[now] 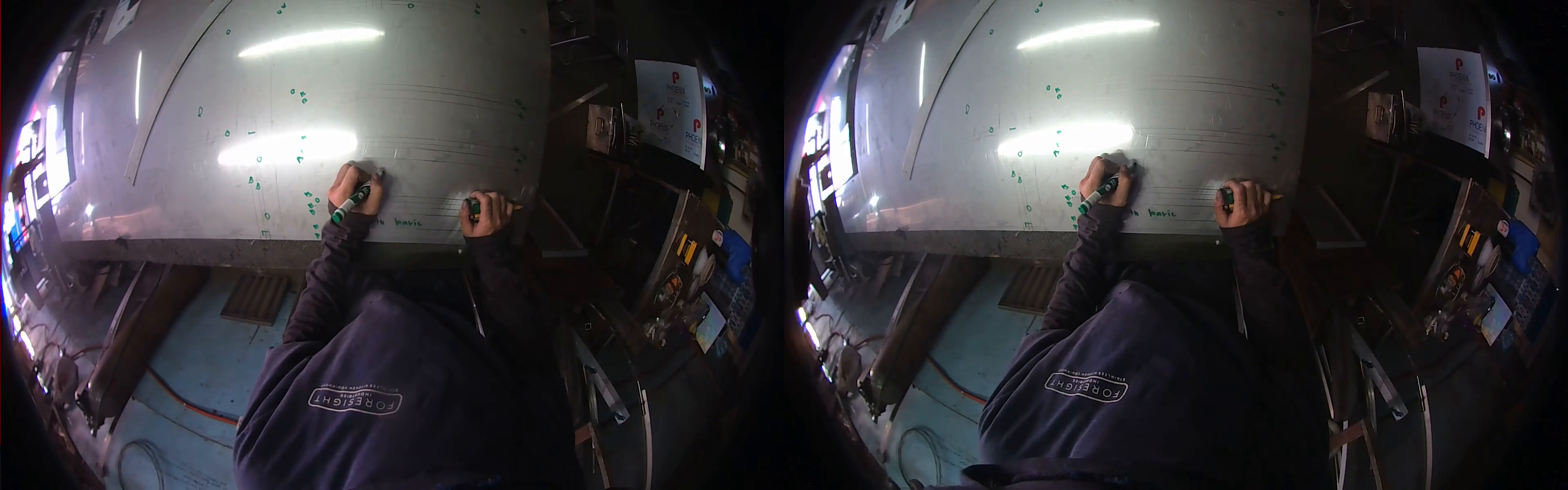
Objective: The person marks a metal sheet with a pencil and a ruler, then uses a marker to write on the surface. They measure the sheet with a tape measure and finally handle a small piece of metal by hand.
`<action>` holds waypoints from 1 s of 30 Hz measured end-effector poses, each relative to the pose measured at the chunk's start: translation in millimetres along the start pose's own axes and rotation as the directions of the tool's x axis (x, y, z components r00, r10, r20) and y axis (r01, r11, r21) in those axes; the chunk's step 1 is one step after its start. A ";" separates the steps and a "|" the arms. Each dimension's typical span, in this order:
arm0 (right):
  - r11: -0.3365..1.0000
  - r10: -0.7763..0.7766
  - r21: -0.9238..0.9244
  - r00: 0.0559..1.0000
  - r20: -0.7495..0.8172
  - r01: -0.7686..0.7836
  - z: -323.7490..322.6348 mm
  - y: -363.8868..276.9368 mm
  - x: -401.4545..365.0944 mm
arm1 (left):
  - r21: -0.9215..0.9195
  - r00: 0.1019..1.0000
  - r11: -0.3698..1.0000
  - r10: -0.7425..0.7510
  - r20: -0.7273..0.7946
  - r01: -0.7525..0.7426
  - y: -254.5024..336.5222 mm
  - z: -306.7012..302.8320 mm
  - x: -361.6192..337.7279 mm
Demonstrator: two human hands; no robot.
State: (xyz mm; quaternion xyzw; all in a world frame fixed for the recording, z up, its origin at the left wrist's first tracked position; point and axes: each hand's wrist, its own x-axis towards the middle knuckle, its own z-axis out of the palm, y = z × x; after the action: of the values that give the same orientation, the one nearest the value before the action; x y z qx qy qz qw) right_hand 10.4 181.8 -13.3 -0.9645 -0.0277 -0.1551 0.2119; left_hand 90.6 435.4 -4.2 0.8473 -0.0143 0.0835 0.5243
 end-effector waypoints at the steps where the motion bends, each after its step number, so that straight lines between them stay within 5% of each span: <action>1: 1.000 0.002 0.002 1.000 -0.002 -0.002 -0.6 -0.6 0.9 | 0.002 1.000 1.000 0.002 0.001 -0.002 1.8 -0.3 1.6; 24: 0.999 0.028 0.029 1.000 -0.008 -0.028 -3.3 -3.2 1.5 | -0.010 0.990 0.993 -0.113 0.085 0.114 9.9 3.6 0.5; 28: 0.999 0.028 0.045 0.999 -0.031 -0.026 0.5 0.3 -0.4 | -0.043 0.997 0.999 -0.016 0.076 0.019 0.5 6.9 -6.1; 30: 0.999 0.021 0.026 0.999 -0.026 -0.021 0.3 0.5 -1.9 | -0.021 0.991 0.994 -0.104 0.080 0.106 9.1 5.5 -4.9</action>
State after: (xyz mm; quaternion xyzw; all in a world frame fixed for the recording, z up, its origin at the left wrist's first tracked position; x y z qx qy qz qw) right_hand 8.8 181.6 -14.3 -0.9598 -0.0168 -0.1650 0.2263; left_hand 85.5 426.2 0.7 0.8429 0.0087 0.0221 0.5376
